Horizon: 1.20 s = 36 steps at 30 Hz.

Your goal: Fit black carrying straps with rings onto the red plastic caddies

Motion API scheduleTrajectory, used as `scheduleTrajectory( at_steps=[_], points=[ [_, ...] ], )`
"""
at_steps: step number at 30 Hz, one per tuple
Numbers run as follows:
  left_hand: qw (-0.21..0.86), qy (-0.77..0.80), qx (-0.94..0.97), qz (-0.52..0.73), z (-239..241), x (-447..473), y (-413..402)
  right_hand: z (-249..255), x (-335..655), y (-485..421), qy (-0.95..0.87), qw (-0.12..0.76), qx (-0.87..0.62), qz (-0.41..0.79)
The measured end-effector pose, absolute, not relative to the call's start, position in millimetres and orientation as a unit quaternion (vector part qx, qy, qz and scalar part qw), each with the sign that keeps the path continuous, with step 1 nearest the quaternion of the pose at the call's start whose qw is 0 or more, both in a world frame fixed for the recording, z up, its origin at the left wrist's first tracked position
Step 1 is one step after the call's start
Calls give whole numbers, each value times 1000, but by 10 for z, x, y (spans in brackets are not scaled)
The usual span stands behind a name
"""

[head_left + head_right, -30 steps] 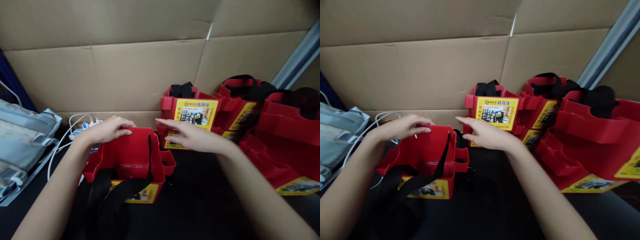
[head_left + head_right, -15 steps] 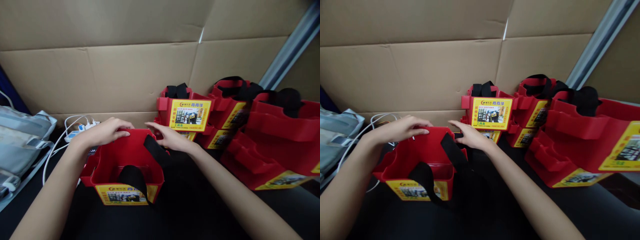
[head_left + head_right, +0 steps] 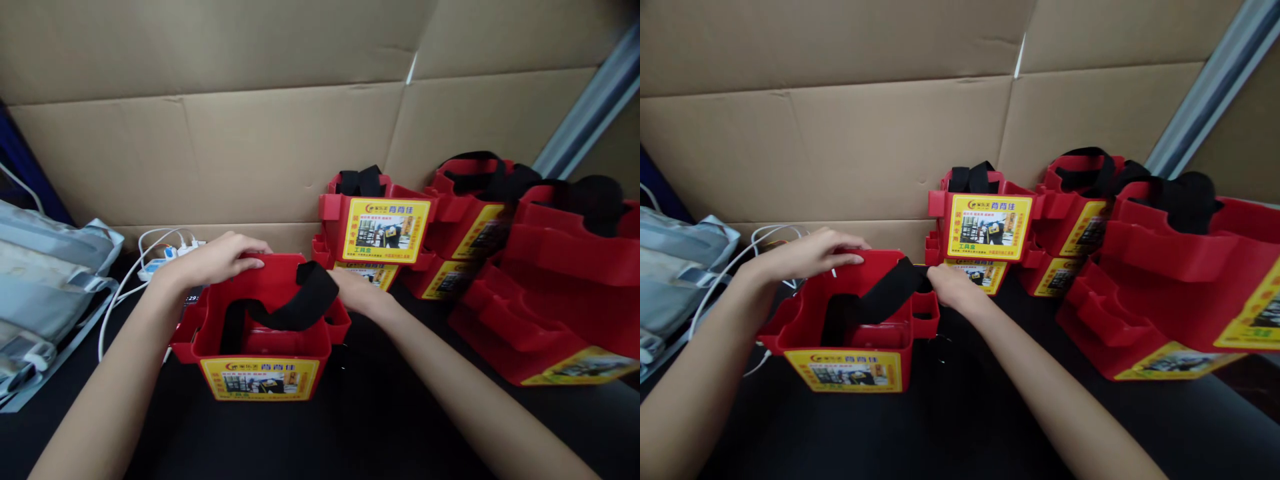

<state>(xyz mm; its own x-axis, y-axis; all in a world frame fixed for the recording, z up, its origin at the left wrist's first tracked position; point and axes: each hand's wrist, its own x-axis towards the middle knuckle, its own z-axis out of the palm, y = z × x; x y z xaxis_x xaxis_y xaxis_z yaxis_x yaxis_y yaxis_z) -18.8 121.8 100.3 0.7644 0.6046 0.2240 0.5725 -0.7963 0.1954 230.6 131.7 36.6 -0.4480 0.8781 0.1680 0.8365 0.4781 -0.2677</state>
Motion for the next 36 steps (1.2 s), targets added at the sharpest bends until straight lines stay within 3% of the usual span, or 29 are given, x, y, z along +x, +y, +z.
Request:
scheduleTrajectory(
  at_steps=[5, 14, 19, 26, 29, 33, 36],
  points=[
    [75, 319, 935, 132, 1019, -151, 1176, 467, 2199, 1318, -901, 210, -368, 98],
    [75, 318, 938, 117, 1038, -196, 1169, 217, 2329, 1358, -865, 134, -475, 90],
    [80, 315, 938, 120, 1021, -185, 1182, 489, 2244, 1330, -915, 226, -313, 118],
    [90, 320, 936, 119, 1016, -197, 1202, 411, 2473, 1428, -890, 39, -437, 127],
    [100, 324, 932, 125, 1026, -191, 1192, 447, 2467, 1379, -897, 51, -419, 131],
    [94, 330, 931, 129, 1028, -180, 1179, 553, 2331, 1329, -919, 171, -329, 131],
    [90, 329, 931, 127, 1022, -183, 1180, 497, 2343, 1391, -909, 121, -387, 91]
  ],
)
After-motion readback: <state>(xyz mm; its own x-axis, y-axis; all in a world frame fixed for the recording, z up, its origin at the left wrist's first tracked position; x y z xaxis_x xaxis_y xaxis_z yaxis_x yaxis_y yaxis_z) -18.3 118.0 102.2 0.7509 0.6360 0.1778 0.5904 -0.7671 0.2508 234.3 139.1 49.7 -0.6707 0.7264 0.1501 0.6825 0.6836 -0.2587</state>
